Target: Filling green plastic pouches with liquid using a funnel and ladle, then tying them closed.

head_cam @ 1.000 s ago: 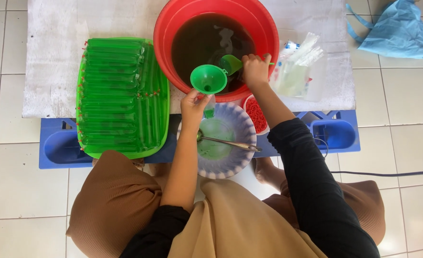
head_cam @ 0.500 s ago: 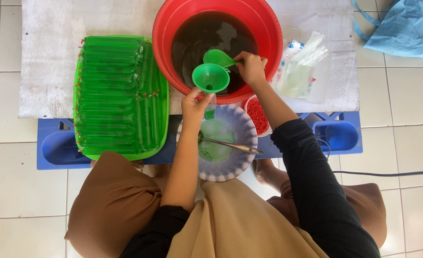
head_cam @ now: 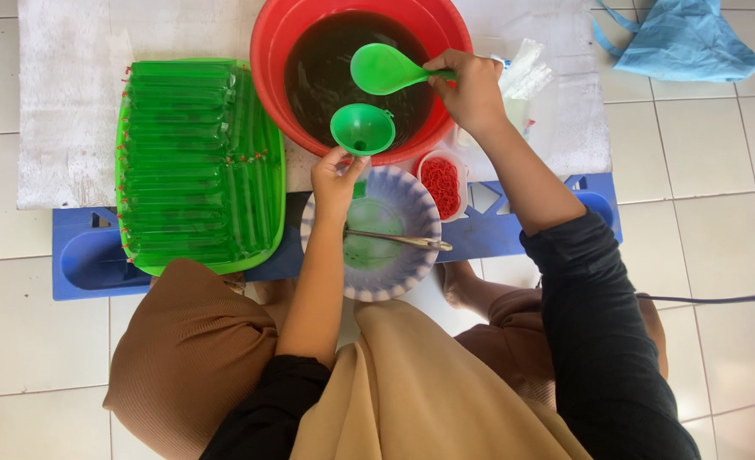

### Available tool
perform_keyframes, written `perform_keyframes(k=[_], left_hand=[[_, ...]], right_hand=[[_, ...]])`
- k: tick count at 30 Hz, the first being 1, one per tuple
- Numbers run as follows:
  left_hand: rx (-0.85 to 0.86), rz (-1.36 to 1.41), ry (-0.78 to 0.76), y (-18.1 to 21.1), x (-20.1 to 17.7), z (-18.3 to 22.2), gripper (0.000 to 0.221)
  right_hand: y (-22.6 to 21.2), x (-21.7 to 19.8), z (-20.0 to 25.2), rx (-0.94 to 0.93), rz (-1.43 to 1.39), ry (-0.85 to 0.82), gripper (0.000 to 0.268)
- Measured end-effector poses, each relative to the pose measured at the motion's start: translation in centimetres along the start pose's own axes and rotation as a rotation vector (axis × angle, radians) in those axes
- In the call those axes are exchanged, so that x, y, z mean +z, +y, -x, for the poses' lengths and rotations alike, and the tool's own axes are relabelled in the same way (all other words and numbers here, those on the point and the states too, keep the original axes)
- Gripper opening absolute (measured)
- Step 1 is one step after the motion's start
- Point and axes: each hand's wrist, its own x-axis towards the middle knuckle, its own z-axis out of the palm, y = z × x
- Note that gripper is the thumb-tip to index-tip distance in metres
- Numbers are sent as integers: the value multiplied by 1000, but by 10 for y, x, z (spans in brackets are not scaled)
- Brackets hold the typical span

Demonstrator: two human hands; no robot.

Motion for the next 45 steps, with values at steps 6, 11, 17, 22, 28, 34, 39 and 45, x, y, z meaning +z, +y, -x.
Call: perform_keyframes(k=[6, 11, 17, 22, 28, 34, 39, 45], left_hand=[[58, 5, -11, 11, -2, 13, 18], [194, 33, -6, 3, -5, 16, 29], [226, 83, -28, 5, -6, 19, 39], [211, 80, -42, 11, -6, 21, 34], [228, 92, -31, 5, -4, 19, 38], [234, 103, -45, -1, -4, 16, 41], [224, 59, -55, 14, -6, 18, 40], [208, 120, -49, 8, -4, 13, 39]], right_hand=[[-28, -22, 36, -108, 6, -29, 16], [-35, -20, 56, -168, 11, -14, 19], [-39, -21, 66, -228, 49, 40, 21], [-43, -24, 70, -255, 78, 69, 24], [-45, -24, 70, -281, 70, 92, 25], [-48, -23, 69, -310, 88, 120, 27], [-49, -20, 66, -347, 82, 172, 32], [-56, -21, 60, -410, 62, 232, 34]])
